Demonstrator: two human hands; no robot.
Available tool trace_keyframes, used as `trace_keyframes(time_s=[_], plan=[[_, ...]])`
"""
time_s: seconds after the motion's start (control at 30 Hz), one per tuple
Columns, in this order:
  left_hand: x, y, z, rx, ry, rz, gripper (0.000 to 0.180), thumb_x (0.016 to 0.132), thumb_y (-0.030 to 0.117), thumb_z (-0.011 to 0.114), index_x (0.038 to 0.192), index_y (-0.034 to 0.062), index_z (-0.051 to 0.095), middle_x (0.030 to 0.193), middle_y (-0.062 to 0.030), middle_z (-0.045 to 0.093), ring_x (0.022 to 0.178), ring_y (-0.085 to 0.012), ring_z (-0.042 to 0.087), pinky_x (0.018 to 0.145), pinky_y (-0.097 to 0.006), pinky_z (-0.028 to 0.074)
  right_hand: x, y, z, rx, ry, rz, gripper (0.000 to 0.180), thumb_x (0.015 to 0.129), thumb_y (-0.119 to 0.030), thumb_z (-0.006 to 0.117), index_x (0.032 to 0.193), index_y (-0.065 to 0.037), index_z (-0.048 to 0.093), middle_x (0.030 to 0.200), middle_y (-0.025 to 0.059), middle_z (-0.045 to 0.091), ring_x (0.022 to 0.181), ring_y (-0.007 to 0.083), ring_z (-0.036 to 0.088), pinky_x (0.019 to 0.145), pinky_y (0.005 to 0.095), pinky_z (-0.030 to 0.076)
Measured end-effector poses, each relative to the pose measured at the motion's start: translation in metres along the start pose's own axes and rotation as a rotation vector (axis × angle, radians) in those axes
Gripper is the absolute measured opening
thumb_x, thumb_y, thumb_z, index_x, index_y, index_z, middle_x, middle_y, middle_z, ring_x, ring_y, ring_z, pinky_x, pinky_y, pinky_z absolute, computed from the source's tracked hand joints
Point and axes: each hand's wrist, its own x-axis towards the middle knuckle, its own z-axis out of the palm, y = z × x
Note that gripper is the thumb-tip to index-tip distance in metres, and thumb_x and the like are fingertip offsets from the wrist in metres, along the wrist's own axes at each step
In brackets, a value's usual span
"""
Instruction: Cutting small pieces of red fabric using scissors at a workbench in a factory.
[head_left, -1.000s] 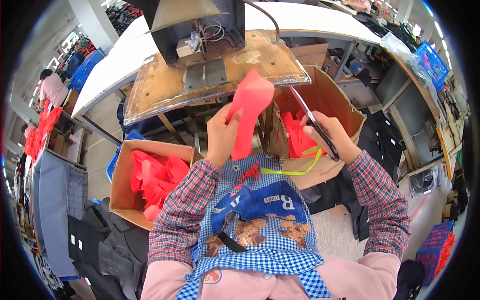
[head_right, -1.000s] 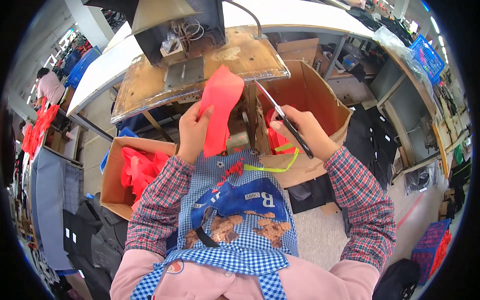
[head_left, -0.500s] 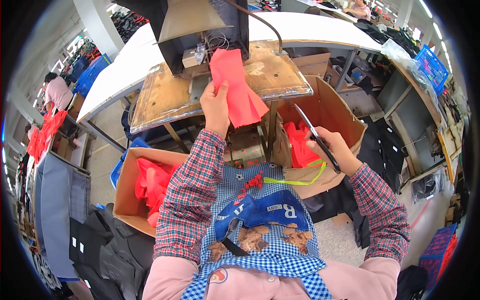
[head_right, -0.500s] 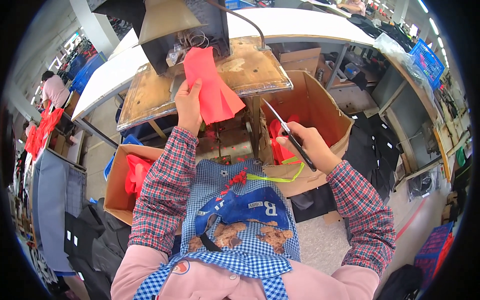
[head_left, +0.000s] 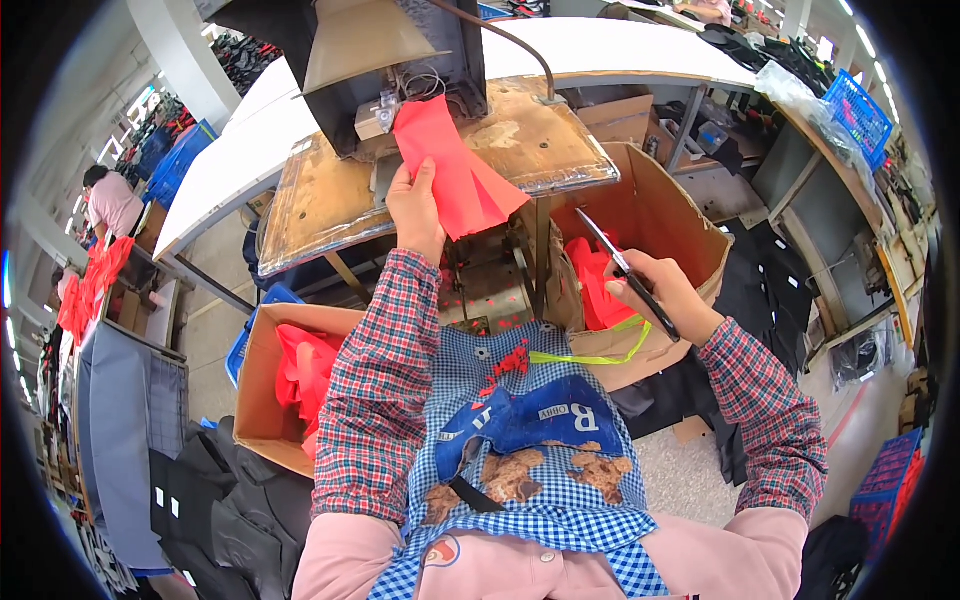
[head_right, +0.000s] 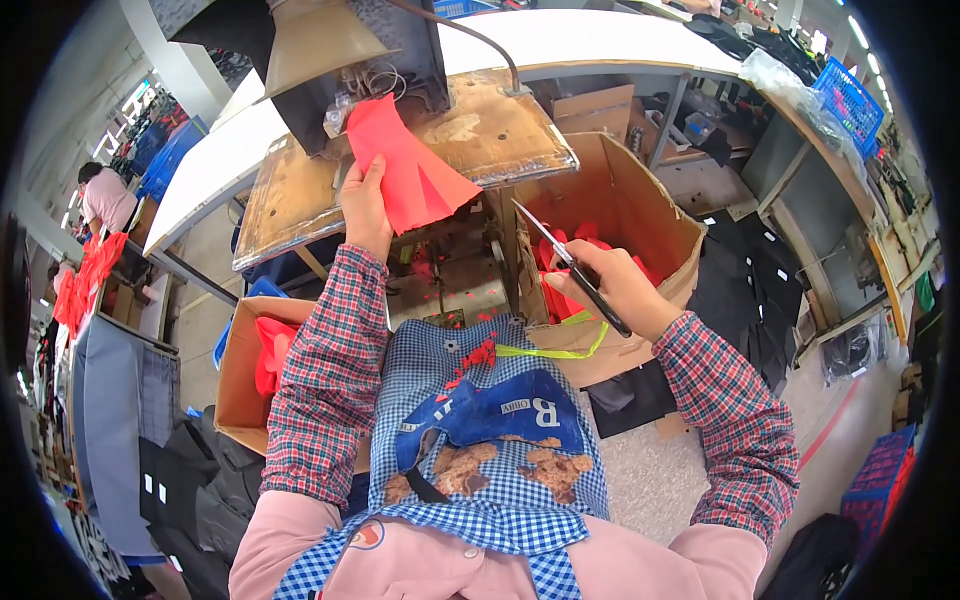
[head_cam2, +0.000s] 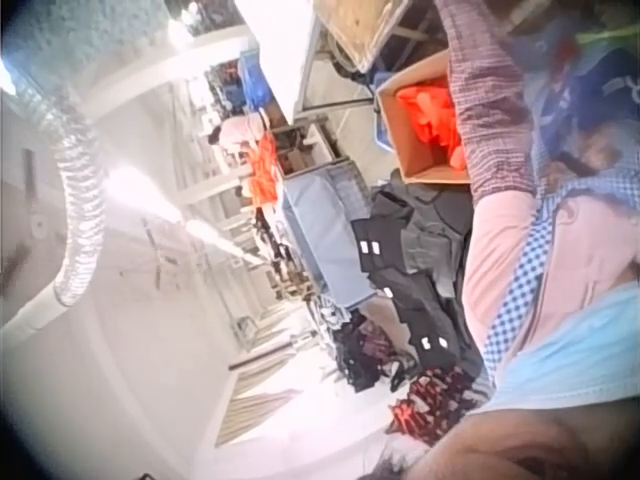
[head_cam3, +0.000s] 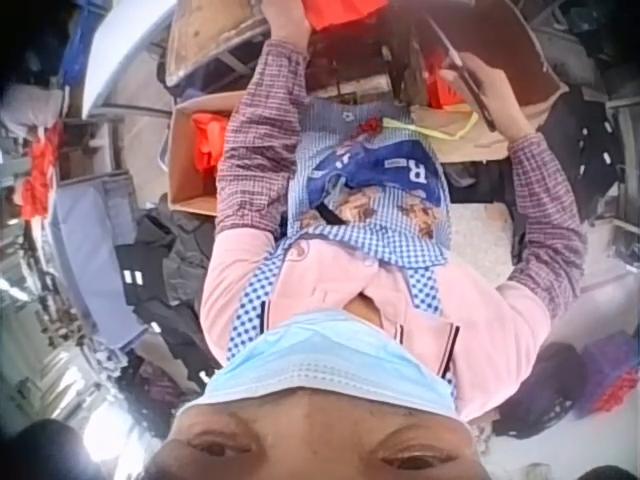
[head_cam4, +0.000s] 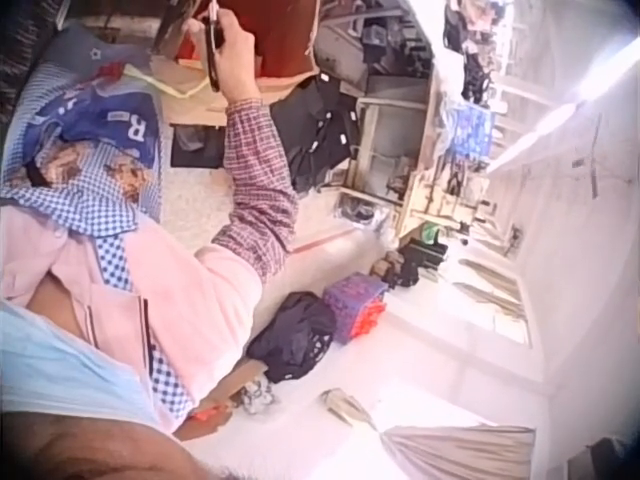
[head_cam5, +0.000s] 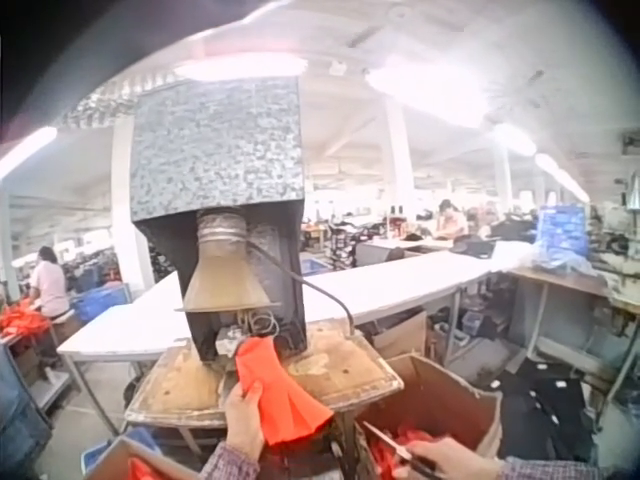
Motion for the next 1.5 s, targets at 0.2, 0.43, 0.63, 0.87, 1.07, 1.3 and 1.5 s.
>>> trace_keyframes(time_s=[0.2, 0.43, 0.63, 0.87, 1.07, 1.3, 1.5], plan=[[0.007, -0.001, -0.003, 0.024, 0.013, -0.039, 0.022, 0.099, 0.008, 0.064, 0.120, -0.0015, 0.065, 0.112, -0.0069, 0.071, 0.095, -0.0147, 0.068, 0.085, -0.029, 0.056, -0.002, 0.003, 0.000, 0.012, -0.003, 0.020, 0.034, 0.096, -0.029, 0.071, 0.110, 0.001, 0.063, 0.077, 0.0129, 0.059, 0.065, 0.0168, 0.054, 0.063, 0.0312, 0.045], [0.010, 0.003, -0.003, 0.033, 0.012, -0.057, 0.023, 0.099, 0.007, 0.065, 0.119, -0.0021, 0.065, 0.111, -0.0072, 0.071, 0.095, -0.0153, 0.069, 0.086, -0.029, 0.057, -0.003, 0.007, 0.001, 0.009, -0.010, 0.040, 0.038, 0.096, -0.032, 0.071, 0.112, 0.002, 0.063, 0.073, 0.0123, 0.057, 0.064, 0.0160, 0.052, 0.061, 0.0313, 0.044], [0.015, 0.005, -0.008, 0.055, 0.002, -0.067, 0.025, 0.098, 0.007, 0.066, 0.121, -0.0026, 0.066, 0.114, -0.0083, 0.072, 0.097, -0.0161, 0.069, 0.087, -0.030, 0.057, -0.004, 0.012, 0.006, 0.009, 0.016, -0.025, 0.031, 0.098, -0.030, 0.068, 0.109, -0.001, 0.061, 0.063, 0.0028, 0.044, 0.058, 0.0088, 0.042, 0.055, 0.0265, 0.036], [0.019, 0.005, -0.011, 0.076, -0.016, -0.064, 0.026, 0.098, 0.008, 0.066, 0.121, -0.0030, 0.066, 0.114, -0.0087, 0.072, 0.098, -0.0165, 0.069, 0.087, -0.031, 0.057, -0.006, 0.017, 0.010, 0.046, 0.000, -0.020, 0.029, 0.097, -0.027, 0.069, 0.107, -0.001, 0.061, 0.064, 0.0036, 0.043, 0.058, 0.0101, 0.041, 0.054, 0.0280, 0.035], [0.017, 0.007, -0.006, 0.068, -0.011, -0.074, 0.027, 0.098, 0.008, 0.065, 0.123, -0.0030, 0.065, 0.115, -0.0084, 0.071, 0.098, -0.0168, 0.069, 0.087, -0.031, 0.057, -0.009, 0.018, 0.010, 0.062, 0.013, -0.051, 0.031, 0.097, -0.029, 0.070, 0.106, -0.001, 0.062, 0.065, 0.0045, 0.045, 0.058, 0.0113, 0.042, 0.055, 0.0288, 0.035], [0.001, 0.006, 0.004, 0.027, 0.042, -0.082, 0.023, 0.100, 0.010, 0.063, 0.121, -0.0009, 0.064, 0.114, -0.0073, 0.070, 0.099, -0.0177, 0.069, 0.087, -0.033, 0.059, -0.012, 0.016, 0.008, 0.017, -0.031, -0.006, 0.036, 0.097, -0.030, 0.071, 0.110, 0.001, 0.061, 0.071, 0.0118, 0.058, 0.063, 0.0154, 0.054, 0.061, 0.0309, 0.045], [-0.015, 0.001, 0.014, -0.041, 0.073, -0.116, 0.020, 0.101, 0.011, 0.061, 0.118, 0.0007, 0.064, 0.112, -0.0067, 0.070, 0.099, -0.0181, 0.069, 0.087, -0.035, 0.060, -0.017, 0.021, 0.008, 0.067, -0.011, 0.011, 0.031, 0.096, -0.027, 0.071, 0.108, 0.000, 0.061, 0.068, 0.0080, 0.053, 0.061, 0.0127, 0.049, 0.058, 0.0292, 0.041]])
